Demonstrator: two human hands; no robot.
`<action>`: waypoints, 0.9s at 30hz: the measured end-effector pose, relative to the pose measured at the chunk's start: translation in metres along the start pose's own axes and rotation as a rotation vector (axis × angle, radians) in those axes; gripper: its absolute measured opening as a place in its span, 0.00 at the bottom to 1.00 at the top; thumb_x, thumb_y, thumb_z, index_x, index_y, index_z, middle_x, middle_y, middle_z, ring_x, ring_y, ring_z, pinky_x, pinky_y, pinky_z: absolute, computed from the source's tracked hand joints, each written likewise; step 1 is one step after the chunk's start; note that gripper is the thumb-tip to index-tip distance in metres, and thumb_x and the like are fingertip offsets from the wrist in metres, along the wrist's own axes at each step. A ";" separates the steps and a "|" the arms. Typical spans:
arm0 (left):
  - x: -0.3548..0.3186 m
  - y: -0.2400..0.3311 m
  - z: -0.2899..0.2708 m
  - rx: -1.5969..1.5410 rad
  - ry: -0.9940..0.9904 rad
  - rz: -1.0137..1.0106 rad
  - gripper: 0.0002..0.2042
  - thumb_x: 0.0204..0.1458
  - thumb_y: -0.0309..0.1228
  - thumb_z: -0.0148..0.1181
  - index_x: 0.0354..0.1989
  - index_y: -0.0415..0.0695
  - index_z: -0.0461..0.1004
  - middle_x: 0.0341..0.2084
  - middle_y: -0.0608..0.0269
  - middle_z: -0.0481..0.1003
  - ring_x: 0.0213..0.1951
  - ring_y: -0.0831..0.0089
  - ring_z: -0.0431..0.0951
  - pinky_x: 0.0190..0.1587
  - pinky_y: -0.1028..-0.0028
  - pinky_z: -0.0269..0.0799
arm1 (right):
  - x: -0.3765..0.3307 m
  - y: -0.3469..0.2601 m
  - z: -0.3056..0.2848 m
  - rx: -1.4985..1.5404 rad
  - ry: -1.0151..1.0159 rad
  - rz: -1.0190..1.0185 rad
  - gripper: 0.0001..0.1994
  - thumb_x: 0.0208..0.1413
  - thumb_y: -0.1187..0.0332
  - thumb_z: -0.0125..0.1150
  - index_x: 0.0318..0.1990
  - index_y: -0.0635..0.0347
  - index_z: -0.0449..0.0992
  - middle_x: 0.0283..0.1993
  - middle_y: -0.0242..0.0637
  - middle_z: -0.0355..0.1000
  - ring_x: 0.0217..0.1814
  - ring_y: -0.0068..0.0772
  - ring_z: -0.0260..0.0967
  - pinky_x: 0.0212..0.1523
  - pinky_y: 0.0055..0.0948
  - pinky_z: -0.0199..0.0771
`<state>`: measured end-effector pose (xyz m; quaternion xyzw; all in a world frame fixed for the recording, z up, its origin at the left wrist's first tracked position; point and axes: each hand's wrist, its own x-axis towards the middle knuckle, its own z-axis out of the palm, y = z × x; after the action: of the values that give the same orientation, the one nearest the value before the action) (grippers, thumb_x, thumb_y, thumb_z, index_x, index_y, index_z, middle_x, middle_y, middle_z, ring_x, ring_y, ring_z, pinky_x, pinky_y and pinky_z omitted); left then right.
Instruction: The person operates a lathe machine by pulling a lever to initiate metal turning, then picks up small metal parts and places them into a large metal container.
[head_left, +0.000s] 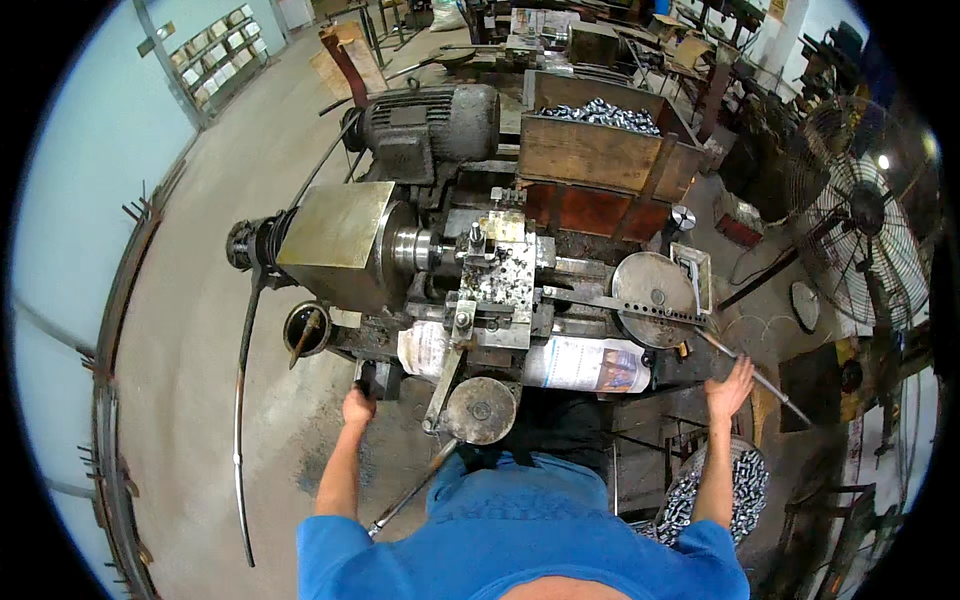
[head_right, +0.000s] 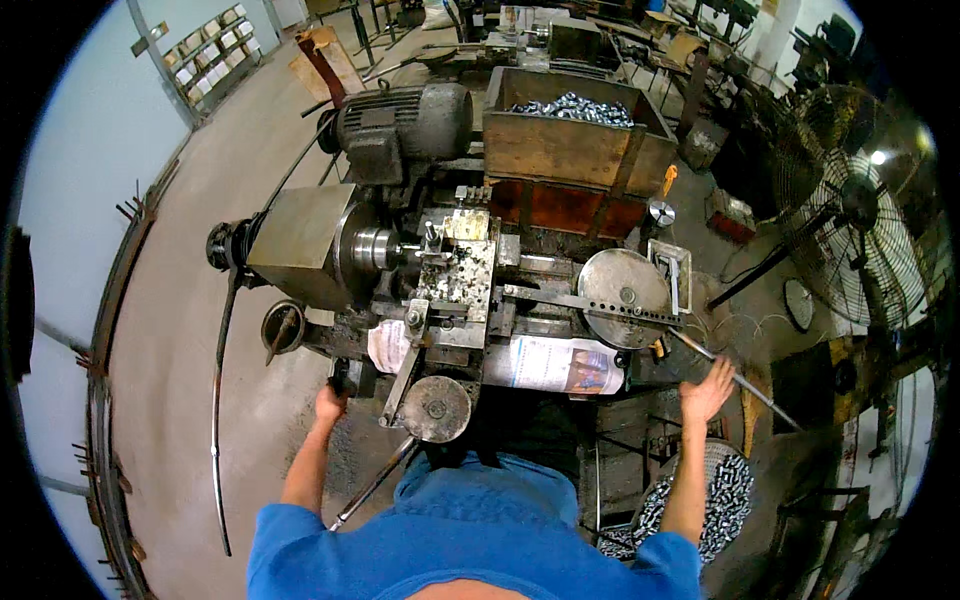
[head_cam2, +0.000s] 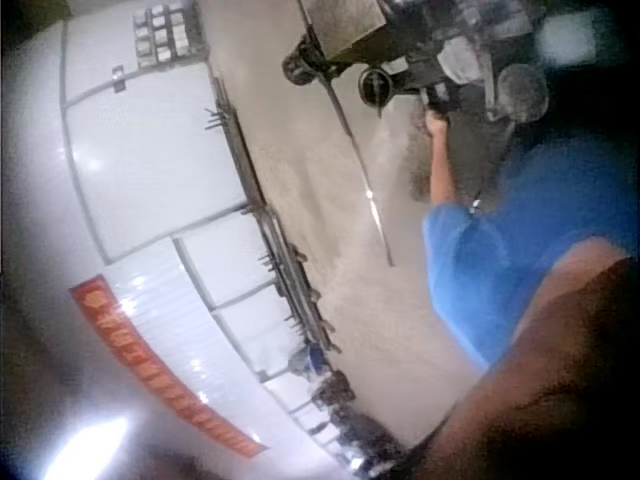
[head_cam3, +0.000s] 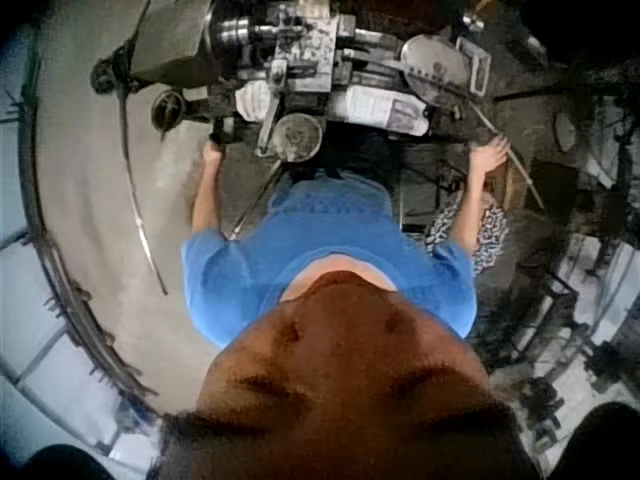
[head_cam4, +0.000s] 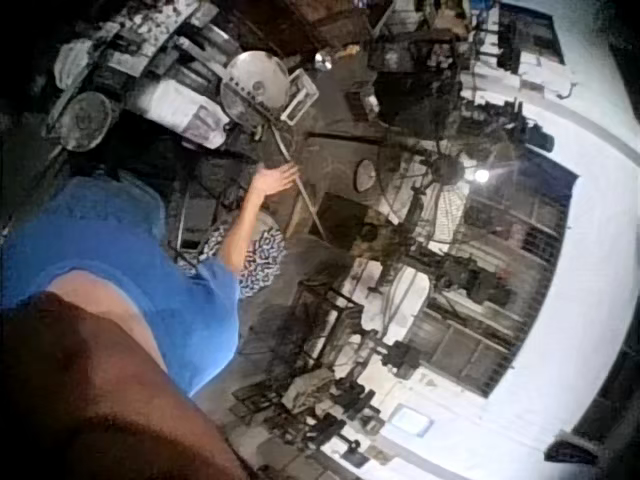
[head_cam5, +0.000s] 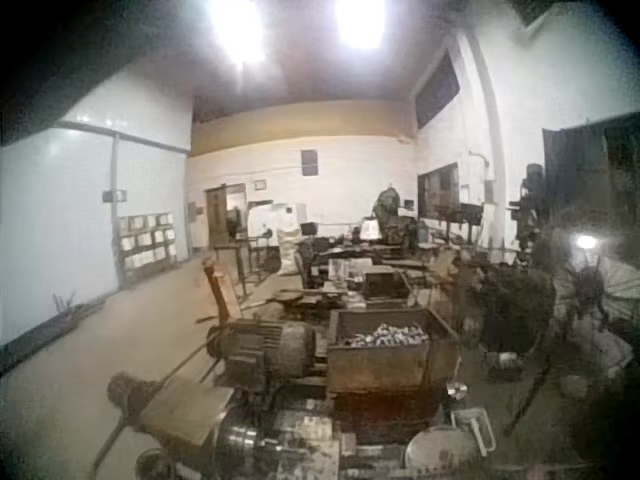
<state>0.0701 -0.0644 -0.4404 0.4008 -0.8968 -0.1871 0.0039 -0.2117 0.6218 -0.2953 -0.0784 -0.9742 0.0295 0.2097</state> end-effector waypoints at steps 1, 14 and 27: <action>-0.001 -0.021 -0.001 -0.117 -0.125 -0.025 0.19 0.43 0.37 0.59 0.43 0.41 0.70 0.33 0.47 0.75 0.35 0.54 0.77 0.37 0.59 0.71 | -0.001 -0.012 -0.005 0.148 -0.016 -0.075 0.39 0.28 0.67 0.57 0.58 0.62 0.59 0.62 0.49 0.54 0.67 0.52 0.45 0.63 0.47 0.45; -0.010 -0.029 -0.314 0.082 0.555 -0.011 0.16 0.53 0.38 0.50 0.41 0.37 0.72 0.20 0.56 0.75 0.23 0.69 0.74 0.27 0.69 0.68 | 0.011 -0.449 -0.151 0.387 -0.079 -1.344 0.19 0.30 0.62 0.60 0.34 0.59 0.77 0.43 0.47 0.69 0.51 0.45 0.62 0.62 0.45 0.48; -0.099 -0.024 -0.222 -0.060 0.348 -0.209 0.16 0.40 0.36 0.62 0.29 0.36 0.67 0.18 0.47 0.71 0.25 0.50 0.74 0.30 0.60 0.68 | -0.003 -0.493 -0.134 0.108 -0.318 -1.332 0.12 0.34 0.64 0.57 0.28 0.59 0.78 0.33 0.43 0.74 0.43 0.41 0.68 0.63 0.40 0.47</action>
<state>0.1897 -0.0814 -0.2283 0.5177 -0.8302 -0.1411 0.1515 -0.2226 0.1383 -0.1302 0.5533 -0.8307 -0.0463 0.0412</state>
